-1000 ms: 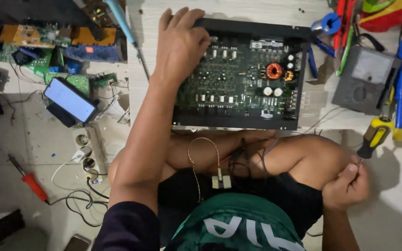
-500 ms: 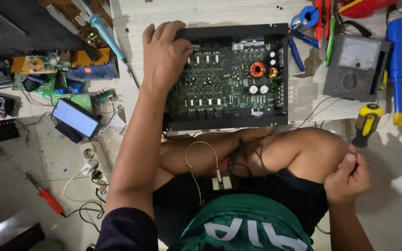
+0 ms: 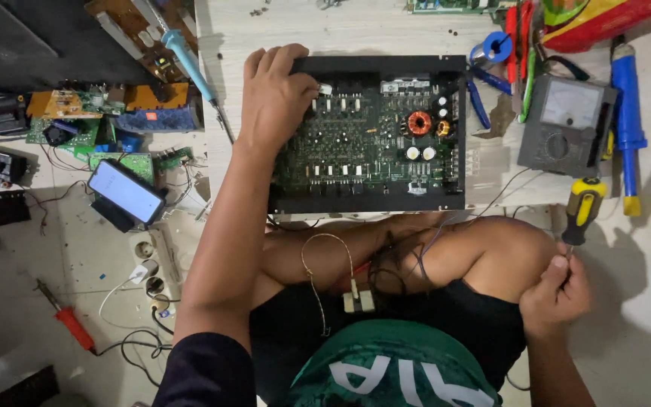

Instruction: Assembling an electronic device by screwing a circuit board into a metal casing.

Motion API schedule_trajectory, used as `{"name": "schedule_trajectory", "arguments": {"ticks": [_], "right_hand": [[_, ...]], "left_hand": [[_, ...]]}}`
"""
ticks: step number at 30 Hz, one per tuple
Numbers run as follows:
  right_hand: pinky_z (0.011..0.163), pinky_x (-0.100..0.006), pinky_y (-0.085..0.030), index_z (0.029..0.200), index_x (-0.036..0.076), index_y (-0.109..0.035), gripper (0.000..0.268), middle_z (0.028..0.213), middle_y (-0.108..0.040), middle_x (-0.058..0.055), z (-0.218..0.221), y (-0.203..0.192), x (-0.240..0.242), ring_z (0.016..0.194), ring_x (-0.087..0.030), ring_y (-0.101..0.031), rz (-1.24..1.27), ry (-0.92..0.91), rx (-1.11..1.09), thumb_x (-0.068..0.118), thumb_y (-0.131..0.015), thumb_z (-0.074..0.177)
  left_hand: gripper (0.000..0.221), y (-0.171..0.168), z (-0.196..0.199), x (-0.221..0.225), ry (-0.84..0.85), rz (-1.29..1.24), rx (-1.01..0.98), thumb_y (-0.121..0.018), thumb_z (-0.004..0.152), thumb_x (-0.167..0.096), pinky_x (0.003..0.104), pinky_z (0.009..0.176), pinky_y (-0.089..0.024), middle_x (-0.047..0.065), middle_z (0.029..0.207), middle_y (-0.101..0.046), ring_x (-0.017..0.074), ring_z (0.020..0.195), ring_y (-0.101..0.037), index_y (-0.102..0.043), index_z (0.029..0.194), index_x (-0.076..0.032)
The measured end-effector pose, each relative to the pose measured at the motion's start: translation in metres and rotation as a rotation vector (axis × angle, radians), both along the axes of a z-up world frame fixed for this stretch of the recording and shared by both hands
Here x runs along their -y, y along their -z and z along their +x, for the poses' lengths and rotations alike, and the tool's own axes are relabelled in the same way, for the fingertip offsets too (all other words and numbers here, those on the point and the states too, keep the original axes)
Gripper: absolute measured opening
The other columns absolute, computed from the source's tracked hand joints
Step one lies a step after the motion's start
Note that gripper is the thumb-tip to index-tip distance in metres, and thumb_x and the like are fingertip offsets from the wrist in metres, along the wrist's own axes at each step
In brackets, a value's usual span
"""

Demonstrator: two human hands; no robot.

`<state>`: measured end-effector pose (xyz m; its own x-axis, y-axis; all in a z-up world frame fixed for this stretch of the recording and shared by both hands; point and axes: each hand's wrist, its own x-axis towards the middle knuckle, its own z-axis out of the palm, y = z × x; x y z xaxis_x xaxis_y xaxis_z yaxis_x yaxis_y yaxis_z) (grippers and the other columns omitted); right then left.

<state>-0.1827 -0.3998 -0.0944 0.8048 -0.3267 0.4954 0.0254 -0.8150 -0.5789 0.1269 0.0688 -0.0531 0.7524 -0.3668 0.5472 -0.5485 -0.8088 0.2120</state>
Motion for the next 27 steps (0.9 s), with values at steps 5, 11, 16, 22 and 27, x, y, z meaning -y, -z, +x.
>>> {"name": "schedule_trajectory", "arguments": {"ticks": [5, 11, 16, 22, 27], "right_hand": [[0.093, -0.046, -0.054, 0.130, -0.023, -0.068, 0.026, 0.123, -0.071, -0.032, 0.002, 0.013, 0.007, 0.106, -0.038, -0.067, -0.015, -0.028, 0.107, -0.001, -0.057, 0.121], [0.085, -0.040, -0.049, 0.136, -0.015, -0.070, 0.032, 0.107, -0.071, -0.022, 0.005, -0.016, -0.005, 0.089, -0.028, -0.061, -0.036, -0.033, -0.046, 0.010, -0.053, 0.124], [0.077, -0.026, -0.042, 0.131, 0.001, -0.073, 0.031, 0.104, -0.067, -0.006, 0.033, -0.075, 0.003, 0.088, -0.013, -0.056, 0.287, 0.073, -0.066, 0.008, -0.058, 0.105], [0.092, -0.054, -0.031, 0.107, -0.003, -0.037, 0.051, 0.101, -0.037, -0.027, 0.093, -0.198, -0.013, 0.093, -0.042, -0.038, 0.404, -0.372, 0.137, 0.048, -0.039, 0.110], [0.092, -0.061, -0.068, 0.122, -0.013, -0.041, 0.010, 0.116, -0.056, -0.041, 0.163, -0.240, -0.152, 0.105, -0.058, -0.070, 0.364, -0.677, 0.331, -0.006, -0.049, 0.121]], "left_hand": [[0.010, -0.005, -0.003, 0.002, -0.014, 0.011, -0.064, -0.085, 0.089, -0.014, 0.057, 0.103, -0.041, 0.011, 0.125, -0.064, 0.0357, 0.112, -0.061, -0.081, 0.080, -0.015], [0.004, 0.005, 0.001, -0.004, 0.012, -0.049, -0.080, -0.083, 0.090, -0.015, 0.055, 0.105, -0.038, 0.011, 0.125, -0.065, 0.0337, 0.115, -0.061, -0.083, 0.087, -0.014], [0.002, 0.007, 0.002, -0.005, -0.013, -0.096, -0.123, -0.084, 0.086, -0.014, 0.056, 0.108, -0.038, 0.014, 0.125, -0.066, 0.0357, 0.114, -0.062, -0.083, 0.085, -0.013], [0.004, 0.015, 0.000, -0.002, -0.023, -0.115, -0.067, -0.084, 0.085, -0.013, 0.055, 0.105, -0.040, 0.017, 0.123, -0.064, 0.0386, 0.111, -0.061, -0.082, 0.083, -0.012], [0.005, 0.018, 0.002, -0.002, -0.036, -0.108, -0.031, -0.082, 0.084, -0.011, 0.054, 0.102, -0.040, 0.018, 0.123, -0.065, 0.0375, 0.114, -0.062, -0.083, 0.079, -0.010]]}}
